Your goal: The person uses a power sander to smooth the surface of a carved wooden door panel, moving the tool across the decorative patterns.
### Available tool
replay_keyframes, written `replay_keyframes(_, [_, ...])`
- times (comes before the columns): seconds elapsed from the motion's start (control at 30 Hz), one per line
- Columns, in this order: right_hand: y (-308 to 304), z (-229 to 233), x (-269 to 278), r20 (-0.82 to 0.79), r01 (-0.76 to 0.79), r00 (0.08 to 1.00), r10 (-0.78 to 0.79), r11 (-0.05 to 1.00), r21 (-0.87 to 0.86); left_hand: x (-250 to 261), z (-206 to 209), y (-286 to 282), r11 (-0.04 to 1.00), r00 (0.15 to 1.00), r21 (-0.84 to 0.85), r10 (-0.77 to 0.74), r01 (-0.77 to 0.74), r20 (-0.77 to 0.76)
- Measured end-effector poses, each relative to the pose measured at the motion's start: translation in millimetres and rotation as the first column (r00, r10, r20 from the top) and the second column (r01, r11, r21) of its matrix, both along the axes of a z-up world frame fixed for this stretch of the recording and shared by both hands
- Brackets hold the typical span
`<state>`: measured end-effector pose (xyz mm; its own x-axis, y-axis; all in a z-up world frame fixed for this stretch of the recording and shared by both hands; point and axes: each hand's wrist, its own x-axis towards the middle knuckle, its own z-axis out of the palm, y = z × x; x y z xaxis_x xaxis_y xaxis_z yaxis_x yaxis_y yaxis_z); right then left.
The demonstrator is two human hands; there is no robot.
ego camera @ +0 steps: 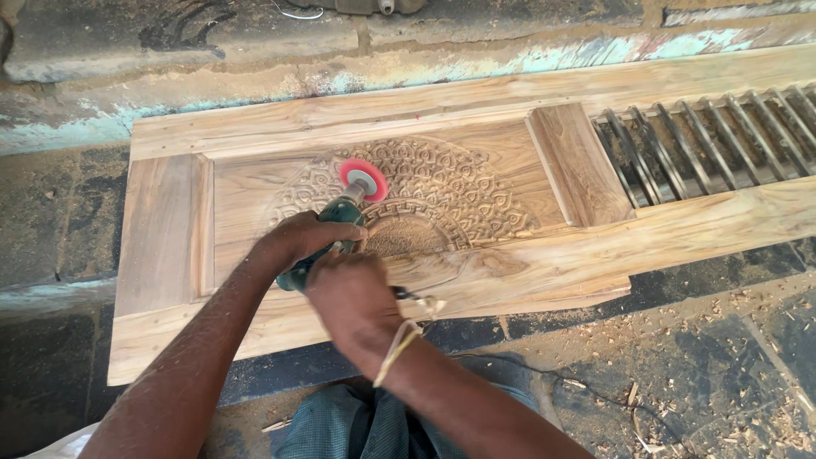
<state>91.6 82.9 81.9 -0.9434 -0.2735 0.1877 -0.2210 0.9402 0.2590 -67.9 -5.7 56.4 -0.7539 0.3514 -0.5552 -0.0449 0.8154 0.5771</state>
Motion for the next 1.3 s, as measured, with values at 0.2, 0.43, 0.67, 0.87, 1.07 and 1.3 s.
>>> replay_keyframes(0.2, [128, 16, -7, 0.283, 0.296, 0.955, -0.088, 0.342, -0.892, -44, 33, 27, 0.81, 0.975, 0.566, -0.03, 0.152, -0.219])
replay_keyframes(0.43, [158, -40, 7, 0.372, 0.247, 0.927, -0.048, -0.668, -0.702, -20, -18, 182, 0.894, 0.804, 0.385, 0.048, 0.229, -0.592])
replay_keyframes(0.67, [208, -44, 25, 0.458, 0.32, 0.889, -0.011, -0.702, -0.636, 10, -2, 235, 0.945, 0.713, 0.255, 0.034, 0.205, -0.7])
replay_keyframes(0.87, [184, -68, 14, 0.413, 0.284, 0.911, 0.002, -0.729, -0.623, 7, 1, 226, 0.966, 0.728, 0.087, -0.122, 0.242, -0.675])
replay_keyframes(1.07, [170, -63, 16, 0.471, 0.3, 0.881, -0.04, -0.724, -0.621, 10, 9, 209, 0.977, 0.736, 0.068, -0.106, 0.202, -0.668])
replay_keyframes(1.3, [181, -56, 19, 0.462, 0.325, 0.886, 0.016, -0.732, -0.598, 14, 5, 214, 0.982, 0.718, 0.103, -0.041, 0.156, -0.695])
